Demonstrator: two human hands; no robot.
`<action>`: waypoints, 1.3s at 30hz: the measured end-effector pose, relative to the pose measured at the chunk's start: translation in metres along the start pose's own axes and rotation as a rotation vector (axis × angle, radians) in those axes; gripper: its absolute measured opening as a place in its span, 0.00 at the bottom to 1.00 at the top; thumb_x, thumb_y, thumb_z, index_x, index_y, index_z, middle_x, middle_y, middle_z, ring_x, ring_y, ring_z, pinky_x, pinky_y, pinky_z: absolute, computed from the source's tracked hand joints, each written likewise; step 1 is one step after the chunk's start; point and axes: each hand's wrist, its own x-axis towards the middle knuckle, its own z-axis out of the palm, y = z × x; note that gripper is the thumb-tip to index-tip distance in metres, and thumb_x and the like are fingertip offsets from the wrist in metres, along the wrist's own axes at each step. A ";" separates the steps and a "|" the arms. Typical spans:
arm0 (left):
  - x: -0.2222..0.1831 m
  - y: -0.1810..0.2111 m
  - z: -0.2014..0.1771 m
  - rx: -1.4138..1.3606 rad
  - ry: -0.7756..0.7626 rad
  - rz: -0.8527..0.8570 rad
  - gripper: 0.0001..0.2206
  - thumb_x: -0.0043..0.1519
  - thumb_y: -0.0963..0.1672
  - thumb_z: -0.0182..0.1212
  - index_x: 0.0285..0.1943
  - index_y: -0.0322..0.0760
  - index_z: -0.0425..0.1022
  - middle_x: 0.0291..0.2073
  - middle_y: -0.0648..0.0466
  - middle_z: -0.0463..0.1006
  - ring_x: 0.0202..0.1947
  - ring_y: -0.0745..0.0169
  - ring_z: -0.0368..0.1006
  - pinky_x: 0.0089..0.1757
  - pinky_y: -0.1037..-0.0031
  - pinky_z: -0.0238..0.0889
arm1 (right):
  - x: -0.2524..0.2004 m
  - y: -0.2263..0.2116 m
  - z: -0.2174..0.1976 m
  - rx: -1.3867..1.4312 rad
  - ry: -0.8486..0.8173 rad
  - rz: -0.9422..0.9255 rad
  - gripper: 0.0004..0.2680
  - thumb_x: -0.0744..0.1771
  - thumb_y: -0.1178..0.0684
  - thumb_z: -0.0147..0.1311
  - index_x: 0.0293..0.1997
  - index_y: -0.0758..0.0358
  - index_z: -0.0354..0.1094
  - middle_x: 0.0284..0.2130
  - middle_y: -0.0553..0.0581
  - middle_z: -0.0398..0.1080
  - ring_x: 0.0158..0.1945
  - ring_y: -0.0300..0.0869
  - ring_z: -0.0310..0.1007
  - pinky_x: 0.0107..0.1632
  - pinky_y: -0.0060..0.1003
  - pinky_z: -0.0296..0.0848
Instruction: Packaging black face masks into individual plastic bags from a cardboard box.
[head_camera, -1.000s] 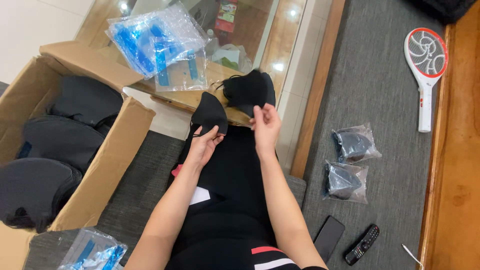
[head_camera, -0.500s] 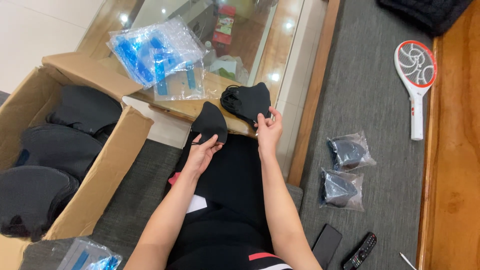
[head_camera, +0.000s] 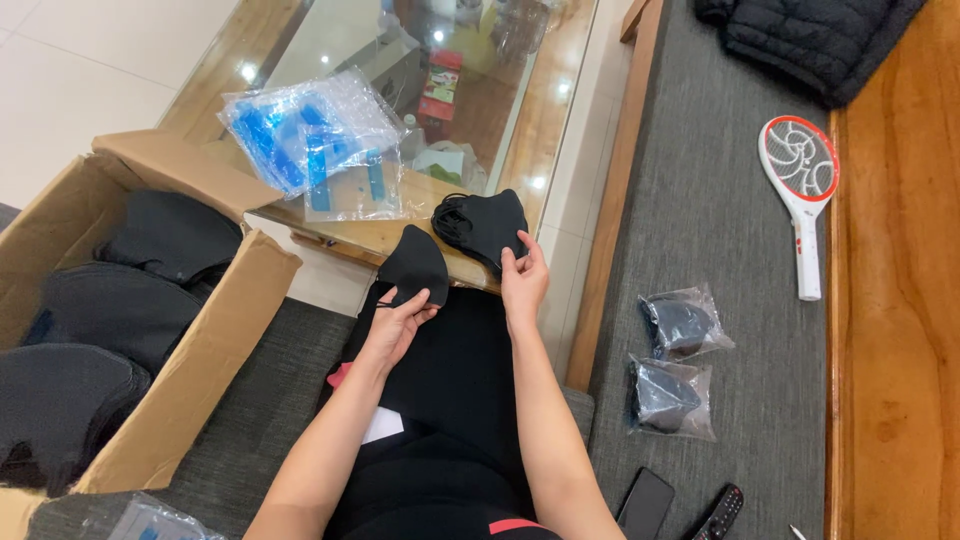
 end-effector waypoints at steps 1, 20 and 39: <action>-0.002 0.001 0.001 0.000 -0.004 0.002 0.08 0.58 0.36 0.69 0.44 0.33 0.79 0.32 0.46 0.85 0.29 0.49 0.82 0.37 0.67 0.81 | 0.000 -0.001 -0.001 0.001 0.002 -0.003 0.13 0.65 0.56 0.59 0.55 0.51 0.73 0.17 0.49 0.65 0.24 0.35 0.64 0.31 0.30 0.63; -0.014 0.007 0.014 0.012 -0.013 0.024 0.05 0.57 0.35 0.70 0.37 0.31 0.78 0.29 0.41 0.84 0.29 0.46 0.83 0.35 0.67 0.80 | -0.015 -0.026 -0.021 0.113 -0.069 0.001 0.14 0.67 0.54 0.58 0.60 0.53 0.71 0.17 0.48 0.64 0.23 0.33 0.63 0.31 0.28 0.65; -0.029 0.018 0.034 0.185 -0.036 0.009 0.08 0.53 0.37 0.76 0.38 0.33 0.82 0.28 0.48 0.84 0.29 0.58 0.82 0.36 0.72 0.79 | -0.092 -0.017 0.006 0.016 -0.287 -0.133 0.06 0.67 0.49 0.61 0.42 0.57 0.79 0.27 0.52 0.74 0.30 0.35 0.73 0.32 0.28 0.73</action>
